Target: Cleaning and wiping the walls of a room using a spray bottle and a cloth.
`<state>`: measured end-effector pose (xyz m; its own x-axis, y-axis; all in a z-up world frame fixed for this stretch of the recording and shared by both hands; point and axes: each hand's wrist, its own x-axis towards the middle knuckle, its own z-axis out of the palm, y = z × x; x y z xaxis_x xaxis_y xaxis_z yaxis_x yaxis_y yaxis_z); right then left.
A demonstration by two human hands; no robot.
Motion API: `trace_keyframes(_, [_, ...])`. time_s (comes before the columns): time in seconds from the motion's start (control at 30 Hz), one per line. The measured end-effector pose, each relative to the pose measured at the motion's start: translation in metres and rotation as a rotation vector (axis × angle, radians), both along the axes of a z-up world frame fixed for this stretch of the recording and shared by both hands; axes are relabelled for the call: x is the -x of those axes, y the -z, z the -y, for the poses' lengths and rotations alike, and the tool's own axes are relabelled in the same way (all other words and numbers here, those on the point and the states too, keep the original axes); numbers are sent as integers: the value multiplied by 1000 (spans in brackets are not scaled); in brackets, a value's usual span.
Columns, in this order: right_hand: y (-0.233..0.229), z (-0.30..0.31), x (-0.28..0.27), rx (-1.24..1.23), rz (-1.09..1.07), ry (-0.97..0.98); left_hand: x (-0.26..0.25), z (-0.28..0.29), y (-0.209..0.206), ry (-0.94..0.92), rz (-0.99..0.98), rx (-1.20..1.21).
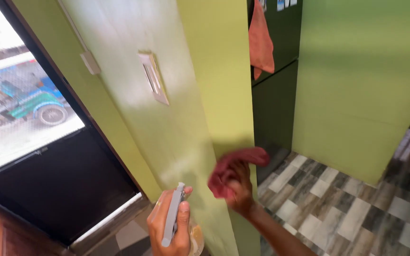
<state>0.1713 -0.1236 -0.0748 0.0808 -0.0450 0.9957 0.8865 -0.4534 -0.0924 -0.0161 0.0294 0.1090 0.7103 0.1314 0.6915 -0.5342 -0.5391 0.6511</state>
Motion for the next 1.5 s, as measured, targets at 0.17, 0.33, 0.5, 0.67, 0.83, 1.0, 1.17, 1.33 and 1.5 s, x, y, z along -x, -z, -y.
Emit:
trace_keyframes(0.17, [125,-1,32,69,-122,21,8,-9,57,-9,-61,-66])
trace_keyframes(0.33, [-69,40,47,-148,-48,25,15,-10,81,22,-209,-86])
trace_keyframes(0.5, [-157,41,53,-104,-102,149,19,7,81,90,-158,-51])
trace_keyframes(0.67, [-21,-1,40,-295,-100,101,24,11,113,69,-219,-84])
trace_keyframes(0.83, [202,-21,71,-315,-383,84,26,8,136,62,-282,-69])
trace_keyframes(1.0, [334,15,89,-263,-1105,69,31,9,153,105,-386,-38])
trace_keyframes(1.17, [158,62,87,-519,-1037,69,33,8,173,69,-484,-15])
trace_keyframes(1.33, [83,27,78,-376,-721,-157,37,15,175,100,-462,-29])
trace_keyframes(1.5, [242,-30,68,-432,-547,-140,43,18,181,163,-311,-116])
